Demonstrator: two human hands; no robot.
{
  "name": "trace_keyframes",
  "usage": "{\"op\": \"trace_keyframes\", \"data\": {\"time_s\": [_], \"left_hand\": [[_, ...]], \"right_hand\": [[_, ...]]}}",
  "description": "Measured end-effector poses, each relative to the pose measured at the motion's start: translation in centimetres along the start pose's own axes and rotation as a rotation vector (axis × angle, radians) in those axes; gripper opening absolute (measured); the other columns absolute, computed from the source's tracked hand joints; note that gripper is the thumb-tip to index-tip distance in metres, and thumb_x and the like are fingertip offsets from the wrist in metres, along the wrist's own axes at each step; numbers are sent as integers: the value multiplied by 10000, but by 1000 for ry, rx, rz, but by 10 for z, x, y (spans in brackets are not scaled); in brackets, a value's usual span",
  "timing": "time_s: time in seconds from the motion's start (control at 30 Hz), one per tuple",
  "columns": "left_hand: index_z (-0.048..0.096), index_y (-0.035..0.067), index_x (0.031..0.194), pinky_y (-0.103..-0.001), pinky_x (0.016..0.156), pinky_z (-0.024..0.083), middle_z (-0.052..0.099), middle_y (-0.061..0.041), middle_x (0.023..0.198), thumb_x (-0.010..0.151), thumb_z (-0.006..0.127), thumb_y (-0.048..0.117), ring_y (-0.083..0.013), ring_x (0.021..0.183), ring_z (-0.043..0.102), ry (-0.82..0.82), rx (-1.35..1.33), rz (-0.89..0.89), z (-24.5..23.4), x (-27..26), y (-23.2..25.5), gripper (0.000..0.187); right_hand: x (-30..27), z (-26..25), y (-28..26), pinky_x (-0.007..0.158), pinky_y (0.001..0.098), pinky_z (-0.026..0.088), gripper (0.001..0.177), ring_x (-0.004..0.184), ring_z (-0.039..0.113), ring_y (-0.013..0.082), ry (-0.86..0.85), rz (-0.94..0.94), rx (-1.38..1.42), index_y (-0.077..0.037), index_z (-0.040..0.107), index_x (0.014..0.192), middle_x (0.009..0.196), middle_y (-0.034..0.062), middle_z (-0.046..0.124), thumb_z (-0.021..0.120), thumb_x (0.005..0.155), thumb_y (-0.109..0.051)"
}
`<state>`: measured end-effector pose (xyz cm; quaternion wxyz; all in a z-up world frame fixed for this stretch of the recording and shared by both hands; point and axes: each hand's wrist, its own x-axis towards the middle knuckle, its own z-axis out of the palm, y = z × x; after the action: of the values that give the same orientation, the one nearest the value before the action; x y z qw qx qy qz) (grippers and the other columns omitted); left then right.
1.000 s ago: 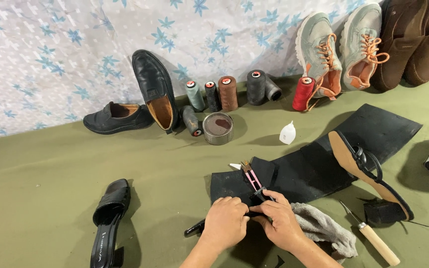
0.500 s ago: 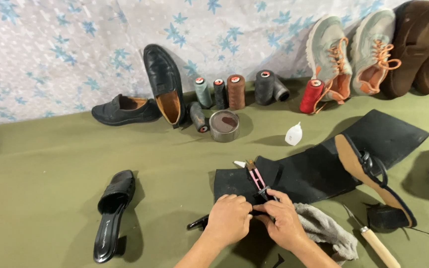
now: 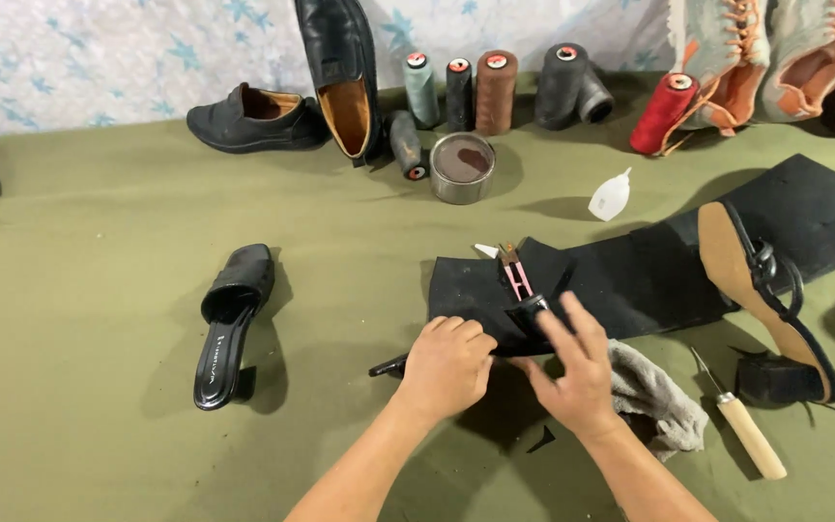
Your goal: The person applies glue from a white bottle to the sole of a black high-heeled shoe and presses a black sole piece onto it. They repeat the process on the other shoe, using a cloth to wipe excess glue and ensure the pieces adhere properly.
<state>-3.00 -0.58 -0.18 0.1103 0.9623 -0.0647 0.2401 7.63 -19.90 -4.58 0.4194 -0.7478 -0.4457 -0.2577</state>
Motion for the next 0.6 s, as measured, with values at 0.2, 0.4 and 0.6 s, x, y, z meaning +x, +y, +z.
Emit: {"op": "trace_keyframes", "data": {"time_s": [0.2, 0.4, 0.6], "left_hand": [[727, 108, 980, -376, 785, 536, 619, -48, 849, 896, 665, 195, -243, 817, 653, 107, 43, 40, 28, -28, -7, 136], [681, 55, 1223, -382, 812, 568, 657, -104, 982, 909, 686, 237, -280, 928, 686, 78, 78, -67, 14, -27, 10, 363], [369, 5, 1574, -439, 849, 587, 643, -214, 1132, 856, 774, 243, -362, 997, 698, -31, 52, -184, -1, -16, 19, 857]], "right_hand": [[-4, 1, 15, 1134, 502, 429, 980, 1366, 535, 355, -347, 557, 159, -142, 448, 1592, 1438, 168, 576, 911, 734, -242], [1, -3, 10, 1136, 529, 424, 902, 1364, 541, 364, -362, 640, 201, -175, 492, 1565, 1418, 151, 596, 898, 759, -170], [8, -5, 4, 1141, 549, 419, 934, 1364, 537, 386, -358, 660, 209, -184, 511, 1549, 1408, 161, 598, 929, 714, -177]]}}
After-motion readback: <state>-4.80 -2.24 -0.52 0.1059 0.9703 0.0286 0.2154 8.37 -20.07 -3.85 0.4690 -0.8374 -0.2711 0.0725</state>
